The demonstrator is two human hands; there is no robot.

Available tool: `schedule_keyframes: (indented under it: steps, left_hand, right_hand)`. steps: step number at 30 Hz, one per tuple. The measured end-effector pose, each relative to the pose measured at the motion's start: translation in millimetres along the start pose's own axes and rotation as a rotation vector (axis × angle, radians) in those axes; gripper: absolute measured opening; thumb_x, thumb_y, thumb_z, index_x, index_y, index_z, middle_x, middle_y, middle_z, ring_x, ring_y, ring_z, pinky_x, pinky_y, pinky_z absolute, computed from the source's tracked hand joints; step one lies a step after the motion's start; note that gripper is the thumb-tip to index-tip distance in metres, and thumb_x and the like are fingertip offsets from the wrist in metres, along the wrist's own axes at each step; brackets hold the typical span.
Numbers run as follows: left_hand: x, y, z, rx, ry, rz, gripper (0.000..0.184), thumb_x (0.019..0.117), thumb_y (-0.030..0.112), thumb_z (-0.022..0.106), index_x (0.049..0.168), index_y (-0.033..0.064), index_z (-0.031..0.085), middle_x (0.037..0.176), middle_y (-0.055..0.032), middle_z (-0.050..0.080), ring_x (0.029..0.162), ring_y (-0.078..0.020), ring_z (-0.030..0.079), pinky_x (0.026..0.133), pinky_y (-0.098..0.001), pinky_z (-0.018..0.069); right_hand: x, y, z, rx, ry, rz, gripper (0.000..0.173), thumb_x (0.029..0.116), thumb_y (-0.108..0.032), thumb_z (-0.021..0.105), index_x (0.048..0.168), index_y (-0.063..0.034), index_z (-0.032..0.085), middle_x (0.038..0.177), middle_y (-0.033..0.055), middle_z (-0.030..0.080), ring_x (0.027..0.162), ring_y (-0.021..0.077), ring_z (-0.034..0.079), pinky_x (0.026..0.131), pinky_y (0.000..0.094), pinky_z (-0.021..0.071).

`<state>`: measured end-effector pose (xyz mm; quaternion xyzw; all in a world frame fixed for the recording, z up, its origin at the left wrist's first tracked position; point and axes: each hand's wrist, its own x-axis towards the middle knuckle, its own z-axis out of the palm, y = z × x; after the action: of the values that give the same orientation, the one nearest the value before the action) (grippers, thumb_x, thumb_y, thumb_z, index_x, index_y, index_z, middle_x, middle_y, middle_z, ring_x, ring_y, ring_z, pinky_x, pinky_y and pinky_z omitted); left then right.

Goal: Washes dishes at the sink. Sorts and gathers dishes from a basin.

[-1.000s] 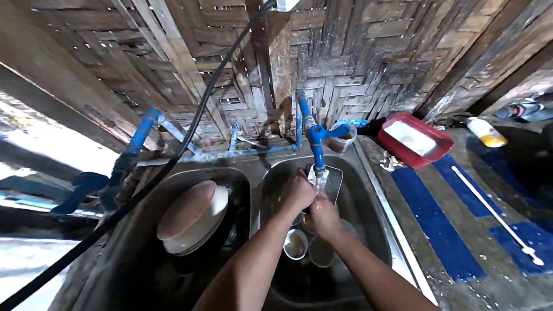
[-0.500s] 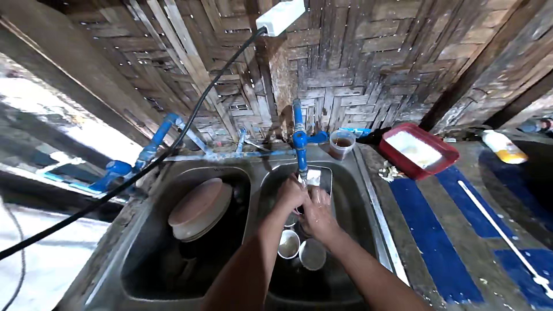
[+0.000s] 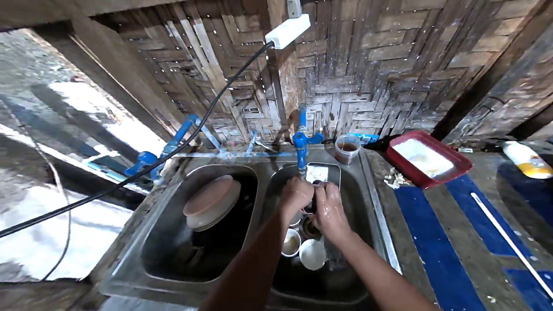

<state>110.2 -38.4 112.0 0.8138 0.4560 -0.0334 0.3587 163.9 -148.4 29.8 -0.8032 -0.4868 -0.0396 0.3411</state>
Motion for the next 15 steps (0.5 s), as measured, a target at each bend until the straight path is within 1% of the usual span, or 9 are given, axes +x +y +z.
schedule_keyframes:
  steps: [2, 3, 5, 6, 8, 9, 11, 14, 15]
  left_hand:
    - [8, -8, 0, -0.099, -0.018, -0.024, 0.037, 0.1011, 0.030, 0.056, 0.126, 0.0023, 0.058, 0.101, -0.0219, 0.066, 0.085, -0.0339, 0.067, 0.073, -0.0534, 0.0560]
    - [12, -10, 0, -0.135, -0.020, -0.026, 0.037, 0.1006, 0.029, 0.057, 0.127, 0.0023, 0.057, 0.101, -0.0223, 0.067, 0.084, -0.0339, 0.068, 0.072, -0.0532, 0.0571]
    - [19, -16, 0, -0.144, -0.041, -0.022, 0.039, 0.0995, 0.029, 0.059, 0.128, 0.0018, 0.057, 0.104, -0.0231, 0.067, 0.088, -0.0347, 0.069, 0.075, -0.0543, 0.0573]
    - [22, -20, 0, -0.140, -0.056, -0.019, 0.041, 0.0992, 0.029, 0.061, 0.128, 0.0004, 0.057, 0.106, -0.0239, 0.067, 0.091, -0.0358, 0.069, 0.077, -0.0557, 0.0573]
    - [29, -29, 0, -0.160, -0.083, -0.027, 0.042, 0.0982, 0.027, 0.061, 0.131, 0.0023, 0.054, 0.106, -0.0218, 0.068, 0.091, -0.0341, 0.070, 0.076, -0.0544, 0.0584]
    - [32, -33, 0, -0.177, -0.088, -0.029, 0.041, 0.0982, 0.026, 0.059, 0.132, 0.0039, 0.053, 0.106, -0.0205, 0.068, 0.091, -0.0329, 0.070, 0.075, -0.0535, 0.0589]
    - [38, -41, -3, -0.190, -0.105, -0.032, 0.045, 0.1001, 0.025, 0.055, 0.140, 0.0072, 0.048, 0.112, -0.0206, 0.067, 0.094, -0.0332, 0.070, 0.076, -0.0538, 0.0596]
    - [47, -51, -9, -0.180, -0.109, -0.019, 0.046, 0.1003, 0.025, 0.054, 0.142, 0.0074, 0.046, 0.116, -0.0225, 0.066, 0.097, -0.0357, 0.070, 0.078, -0.0564, 0.0588]
    - [52, -54, -11, -0.179, -0.114, -0.015, 0.047, 0.1001, 0.026, 0.055, 0.143, 0.0072, 0.045, 0.115, -0.0225, 0.066, 0.096, -0.0355, 0.070, 0.077, -0.0561, 0.0593]
  right_hand:
    - [-1, 0, 1, -0.026, 0.058, 0.000, 0.072, 0.0628, -0.028, 0.094, 0.123, -0.0035, 0.064, 0.123, 0.0251, 0.059, 0.118, 0.0435, 0.058, 0.099, 0.0530, 0.0528]
    - [0, 1, 2, -0.021, 0.042, 0.016, 0.071, 0.0645, -0.029, 0.093, 0.123, -0.0025, 0.064, 0.123, 0.0252, 0.059, 0.117, 0.0427, 0.059, 0.099, 0.0515, 0.0537]
    - [-2, 1, 5, -0.003, -0.054, 0.030, 0.062, 0.0724, -0.029, 0.089, 0.121, -0.0007, 0.063, 0.123, 0.0239, 0.061, 0.117, 0.0394, 0.061, 0.100, 0.0469, 0.0547]
    - [-3, 3, 10, 0.004, -0.085, 0.006, 0.054, 0.0761, -0.027, 0.086, 0.118, -0.0005, 0.065, 0.121, 0.0229, 0.063, 0.117, 0.0377, 0.062, 0.100, 0.0454, 0.0547]
    - [-2, 4, 17, 0.011, -0.132, -0.036, 0.042, 0.0790, -0.024, 0.082, 0.113, -0.0036, 0.068, 0.118, 0.0193, 0.065, 0.117, 0.0343, 0.063, 0.102, 0.0429, 0.0535]
    - [0, 1, 18, 0.010, -0.158, -0.042, 0.043, 0.0787, -0.021, 0.082, 0.116, -0.0042, 0.068, 0.120, 0.0188, 0.065, 0.119, 0.0343, 0.062, 0.103, 0.0433, 0.0525]
    - [4, -7, 19, -0.012, -0.206, -0.023, 0.052, 0.0775, -0.017, 0.081, 0.125, -0.0042, 0.067, 0.126, 0.0192, 0.065, 0.122, 0.0350, 0.061, 0.106, 0.0439, 0.0509]
    - [11, -21, 23, -0.027, -0.294, 0.111, 0.060, 0.0818, -0.018, 0.080, 0.136, -0.0035, 0.060, 0.136, 0.0225, 0.059, 0.128, 0.0348, 0.058, 0.109, 0.0430, 0.0492]
    - [14, -24, 26, -0.041, -0.321, 0.147, 0.058, 0.0832, -0.018, 0.079, 0.136, -0.0037, 0.060, 0.138, 0.0225, 0.058, 0.129, 0.0343, 0.058, 0.110, 0.0428, 0.0489]
